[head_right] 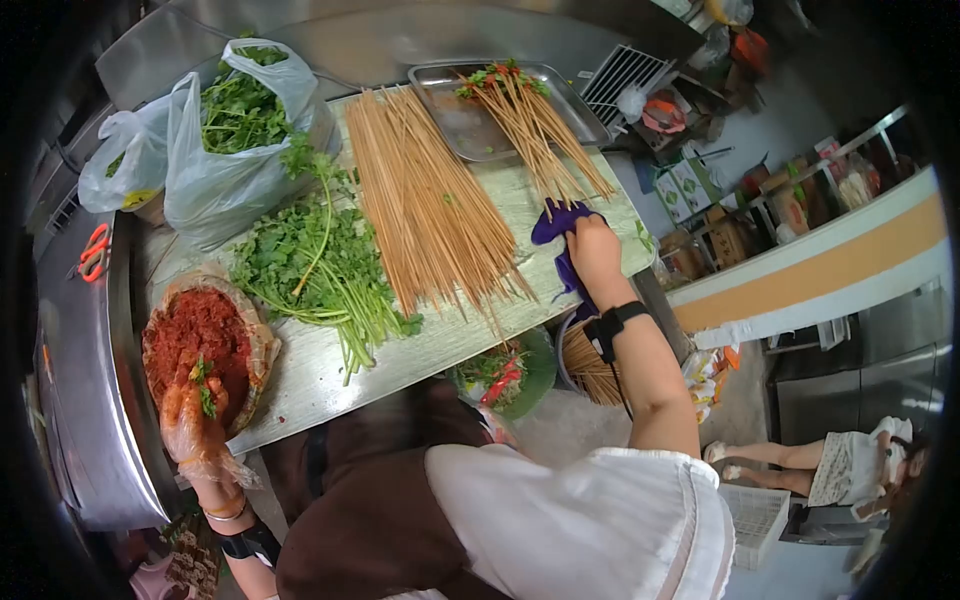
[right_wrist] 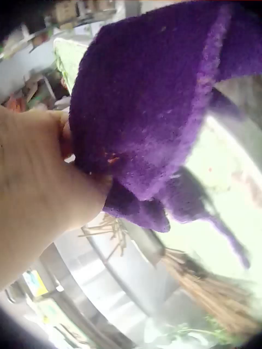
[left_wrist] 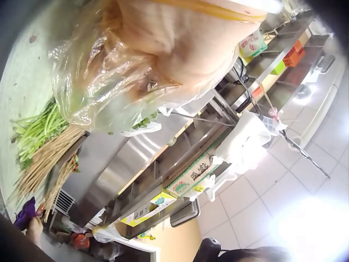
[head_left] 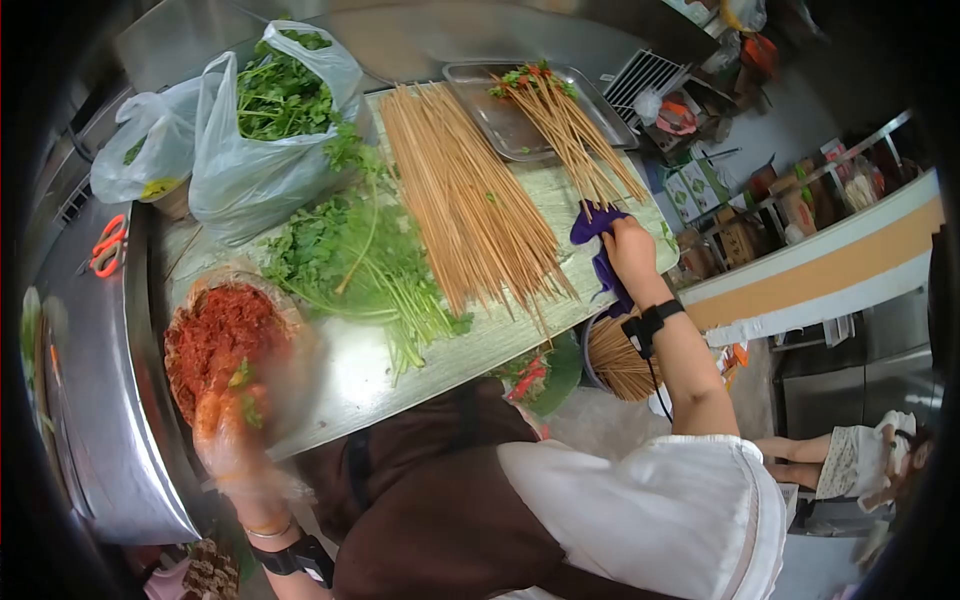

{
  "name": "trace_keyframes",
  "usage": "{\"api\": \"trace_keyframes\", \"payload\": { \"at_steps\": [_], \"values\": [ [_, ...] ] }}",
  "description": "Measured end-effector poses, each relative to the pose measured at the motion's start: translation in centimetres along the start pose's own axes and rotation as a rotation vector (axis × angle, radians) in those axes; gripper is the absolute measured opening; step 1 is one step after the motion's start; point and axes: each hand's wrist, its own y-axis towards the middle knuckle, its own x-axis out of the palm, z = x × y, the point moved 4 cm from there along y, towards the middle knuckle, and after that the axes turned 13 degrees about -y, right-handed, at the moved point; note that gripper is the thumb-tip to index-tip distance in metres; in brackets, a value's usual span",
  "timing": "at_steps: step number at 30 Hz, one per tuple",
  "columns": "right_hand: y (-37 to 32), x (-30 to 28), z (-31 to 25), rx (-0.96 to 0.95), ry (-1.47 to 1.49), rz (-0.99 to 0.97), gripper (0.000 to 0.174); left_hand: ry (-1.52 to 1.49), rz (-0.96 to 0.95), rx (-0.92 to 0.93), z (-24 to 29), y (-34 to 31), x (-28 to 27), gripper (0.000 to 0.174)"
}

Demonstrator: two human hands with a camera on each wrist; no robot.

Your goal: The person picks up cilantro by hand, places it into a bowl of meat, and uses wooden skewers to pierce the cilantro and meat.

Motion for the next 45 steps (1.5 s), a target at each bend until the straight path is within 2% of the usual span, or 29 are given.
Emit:
{"api": "trace_keyframes", "payload": {
  "at_steps": [4, 7, 8, 11, 14, 16, 19, 22, 25, 29, 32, 35, 38, 39, 40, 41, 43, 44, 45],
  "values": [
    [-0.2, 0.6, -2.2, -0.11, -0.215, -0.13, 0.013, 0.009, 0.02, 0.009, -0.1, -0.2, -0.2, 0.03],
    [-0.2, -1.4, -3.5, -0.171, -0.162, -0.216, 0.015, 0.033, 0.016, 0.08, 0.0, -0.4, -0.3, 0.026],
    [-0.2, -2.4, -3.9, -0.222, -0.227, -0.368, 0.022, 0.05, 0.041, 0.096, 0.2, -0.6, 0.0, 0.023],
    [2.8, -8.6, -7.5, -0.305, 0.054, -0.167, 0.021, 0.062, 0.027, 0.136, 0.4, -0.5, 0.2, 0.024],
    [7.8, -9.3, -13.0, -0.178, 0.507, -0.219, 0.02, 0.084, -0.003, 0.174, 0.5, -0.9, 1.3, 0.024],
    [11.0, -5.2, -16.5, -0.158, 0.665, -0.295, 0.025, 0.105, 0.017, 0.141, 1.2, -1.1, 2.6, 0.024],
    [14.0, -2.5, -20.3, -0.148, 0.224, -0.404, 0.025, 0.12, 0.046, 0.12, 2.0, -1.9, 4.2, 0.024],
    [15.4, -1.2, -20.8, 0.038, 0.662, -0.759, 0.021, 0.208, 0.08, 0.116, 2.3, -1.9, 4.4, 0.026],
    [15.2, -1.0, -19.9, 0.152, 0.897, -0.814, 0.018, 0.185, 0.047, 0.11, 2.1, -1.7, 4.2, 0.027],
    [15.1, -1.6, -19.0, 0.186, 0.954, -0.821, 0.018, 0.101, 0.03, 0.126, 1.9, -1.4, 4.4, 0.021],
    [15.7, -1.9, -18.1, 0.121, 0.893, -0.661, 0.02, 0.118, 0.117, 0.127, 2.2, -1.7, 4.6, 0.014],
    [15.6, -5.2, -17.5, 0.081, 1.139, -0.565, 0.016, 0.052, 0.129, 0.125, 2.1, -1.6, 3.7, 0.011],
    [13.1, -11.3, -19.3, 0.127, 1.628, -0.489, 0.013, -0.101, -0.028, 0.188, 1.5, -0.7, 3.1, 0.01],
    [11.8, -13.1, -20.5, 0.142, 1.738, -0.451, 0.014, -0.165, 0.014, 0.155, 1.3, -0.5, 3.1, 0.008],
    [10.3, -14.1, -21.8, 0.134, 1.801, -0.423, 0.013, -0.23, 0.059, 0.125, 1.1, -0.4, 3.2, 0.01],
    [8.8, -15.0, -23.3, 0.128, 1.866, -0.397, 0.013, -0.336, 0.087, 0.18, 0.9, -0.9, 3.8, 0.03],
    [6.0, -16.3, -26.5, 0.113, 2.007, -0.347, 0.012, -0.382, -0.055, 0.209, 1.0, -0.8, 5.1, 0.03],
    [4.7, -16.9, -28.0, 0.108, 2.081, -0.32, 0.011, -0.424, -0.056, 0.218, 0.7, -1.0, 5.1, 0.03],
    [3.5, -17.4, -29.4, 0.11, 2.153, -0.288, 0.011, -0.453, 0.1, 0.169, 0.2, -0.9, 4.8, 0.029]
  ]
}}
